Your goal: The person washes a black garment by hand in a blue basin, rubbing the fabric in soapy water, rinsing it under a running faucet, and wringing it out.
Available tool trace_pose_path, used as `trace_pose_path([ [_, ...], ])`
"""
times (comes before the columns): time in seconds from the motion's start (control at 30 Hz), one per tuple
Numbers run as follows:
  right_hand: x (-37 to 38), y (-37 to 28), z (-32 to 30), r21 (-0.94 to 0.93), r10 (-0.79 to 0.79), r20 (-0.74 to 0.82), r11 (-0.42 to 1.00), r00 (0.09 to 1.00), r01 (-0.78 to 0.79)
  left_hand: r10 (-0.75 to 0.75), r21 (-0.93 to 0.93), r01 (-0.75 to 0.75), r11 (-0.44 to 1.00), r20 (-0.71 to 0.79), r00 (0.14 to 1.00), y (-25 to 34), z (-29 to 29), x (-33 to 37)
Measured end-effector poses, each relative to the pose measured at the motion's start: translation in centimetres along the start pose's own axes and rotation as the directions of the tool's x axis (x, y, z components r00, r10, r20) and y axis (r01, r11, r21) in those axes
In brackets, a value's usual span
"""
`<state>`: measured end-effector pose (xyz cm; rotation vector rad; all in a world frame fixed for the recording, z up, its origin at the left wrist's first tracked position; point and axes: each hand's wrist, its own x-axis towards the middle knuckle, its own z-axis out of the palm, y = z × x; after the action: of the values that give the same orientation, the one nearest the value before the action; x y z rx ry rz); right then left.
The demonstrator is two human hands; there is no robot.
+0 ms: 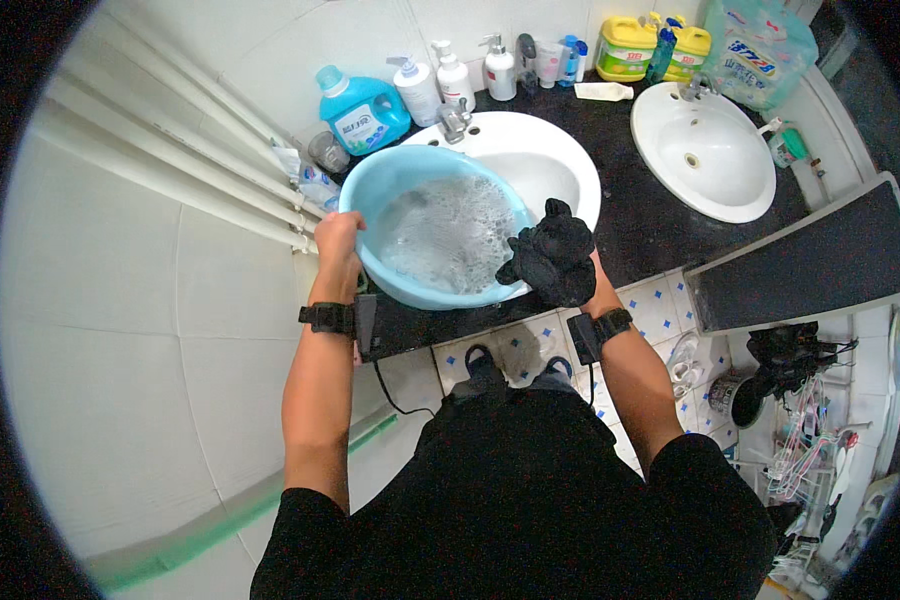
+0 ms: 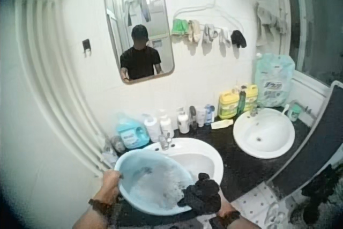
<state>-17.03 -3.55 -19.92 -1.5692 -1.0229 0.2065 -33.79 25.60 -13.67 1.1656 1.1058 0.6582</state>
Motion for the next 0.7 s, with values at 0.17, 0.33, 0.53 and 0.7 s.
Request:
trace_pose_path([
  [0.17, 0.5, -0.6, 2.6, -0.191, -0.260, 0.104, 0.942, 0.960, 0.276, 0.065, 0.104, -0.071, 0.992, 0.058, 0.996, 0.3, 0.2, 2.1],
  [0.33, 0.7, -0.5, 3.3, -0.474, -0.478, 0.277, 0.687, 0.834, 0.551, 0.059, 0.073, -0.063, 0.995, 0.059, 0.996, 0.2, 0.2, 3.4],
  [0.53, 0.0, 5.3, 5.6, -0.163, -0.039, 0.146, 0.985, 0.988, 0.063, 0.040, 0.155, -0.048, 0.987, 0.054, 0.998, 1.6, 1.3, 4.4],
  [0.7, 0.6, 6.2, 6.9, 0.063, -0.036, -0.059, 0.997, 0.998, 0.040, 0.056, 0.305, -0.070, 0.950, 0.054, 0.997, 1.8, 0.9, 4.7],
])
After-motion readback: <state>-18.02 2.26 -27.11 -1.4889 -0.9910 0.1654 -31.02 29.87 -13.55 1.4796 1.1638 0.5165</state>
